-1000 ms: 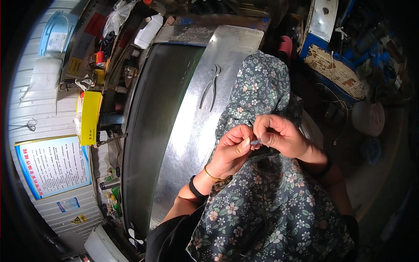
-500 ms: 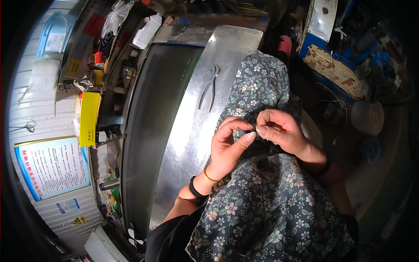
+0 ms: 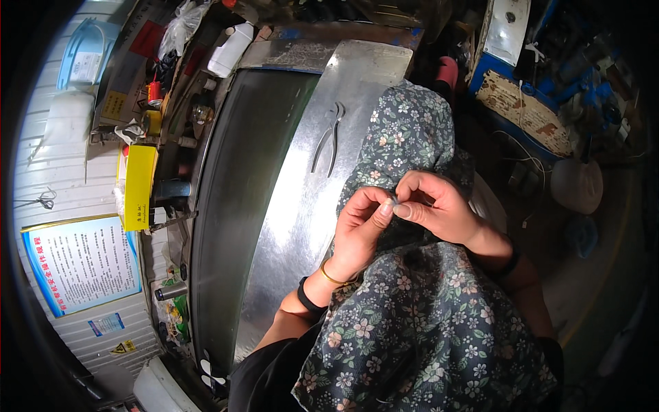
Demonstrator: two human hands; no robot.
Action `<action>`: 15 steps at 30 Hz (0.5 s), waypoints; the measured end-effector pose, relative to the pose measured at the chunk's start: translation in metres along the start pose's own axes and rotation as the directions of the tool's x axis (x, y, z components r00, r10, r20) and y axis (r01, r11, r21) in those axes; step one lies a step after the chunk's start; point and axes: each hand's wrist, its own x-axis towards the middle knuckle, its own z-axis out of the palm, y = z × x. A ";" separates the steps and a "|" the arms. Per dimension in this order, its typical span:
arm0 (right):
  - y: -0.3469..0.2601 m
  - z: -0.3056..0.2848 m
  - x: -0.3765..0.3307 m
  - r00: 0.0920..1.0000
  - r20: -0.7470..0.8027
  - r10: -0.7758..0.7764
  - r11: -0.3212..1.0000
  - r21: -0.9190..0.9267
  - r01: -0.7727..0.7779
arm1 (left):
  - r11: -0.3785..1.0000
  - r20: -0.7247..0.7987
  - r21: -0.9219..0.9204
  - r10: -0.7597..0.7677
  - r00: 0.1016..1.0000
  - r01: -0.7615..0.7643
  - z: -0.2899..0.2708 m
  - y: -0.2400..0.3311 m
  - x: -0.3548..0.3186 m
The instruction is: Assembling and finishing leather shoes on a factory line.
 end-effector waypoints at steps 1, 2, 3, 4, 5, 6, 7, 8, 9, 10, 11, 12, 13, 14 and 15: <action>0.000 -0.002 0.001 1.000 0.015 -0.020 0.997 -0.078 0.021 | 1.000 0.002 0.007 -0.010 1.000 0.010 0.001 0.000 0.000; 0.001 -0.003 0.001 0.999 0.032 -0.038 0.987 -0.155 0.042 | 1.000 0.004 0.013 -0.021 1.000 0.021 0.001 0.000 0.000; 0.002 -0.003 0.000 0.999 0.032 -0.037 0.987 -0.154 0.042 | 1.000 0.003 0.013 -0.021 1.000 0.021 0.001 -0.001 0.000; 0.004 -0.003 -0.001 0.999 0.029 -0.021 0.993 -0.113 0.025 | 0.999 0.002 -0.015 -0.040 0.999 0.040 0.001 -0.001 0.000; 0.004 -0.004 -0.001 1.000 0.028 -0.006 0.997 -0.072 0.008 | 0.997 0.001 -0.042 -0.059 0.998 0.059 0.002 -0.001 0.000; 0.003 -0.006 -0.002 1.000 0.027 -0.006 0.997 -0.073 0.008 | 0.997 0.002 -0.043 -0.059 0.998 0.059 0.001 -0.002 0.001; 0.002 -0.009 -0.002 0.997 0.074 0.028 1.000 -0.004 -0.028 | 0.985 0.075 -0.165 -0.036 0.997 0.048 0.001 -0.003 0.003; 0.001 -0.011 -0.001 0.991 0.123 0.058 0.996 0.062 -0.066 | 0.957 0.144 -0.285 -0.003 0.990 0.044 0.000 -0.003 0.004; 0.000 -0.012 0.000 0.992 0.110 0.059 0.993 0.090 -0.069 | 0.958 0.143 -0.285 -0.001 0.990 0.042 -0.001 -0.002 0.005; -0.001 -0.012 0.001 0.994 0.095 0.061 0.990 0.118 -0.072 | 0.939 0.170 -0.333 -0.032 0.985 0.088 -0.003 0.000 0.007; -0.004 -0.011 0.002 0.995 0.069 0.077 0.993 0.081 -0.083 | 0.916 0.198 -0.378 -0.062 0.978 0.134 -0.003 0.002 0.007; -0.004 -0.010 0.003 0.995 0.069 0.077 0.993 0.081 -0.083 | 0.916 0.198 -0.378 -0.061 0.978 0.134 -0.002 0.002 0.007; -0.002 -0.007 0.003 0.998 0.040 0.053 0.995 0.080 -0.056 | 0.932 0.148 -0.340 -0.080 0.986 0.127 0.001 0.001 0.007; 0.000 -0.004 0.003 1.000 0.011 0.029 0.997 0.078 -0.029 | 0.946 0.096 -0.301 -0.097 0.991 0.122 0.003 0.001 0.006; 0.004 -0.003 0.001 0.999 0.008 0.031 0.993 0.111 -0.032 | 0.946 0.097 -0.301 -0.097 0.991 0.122 0.003 0.001 0.006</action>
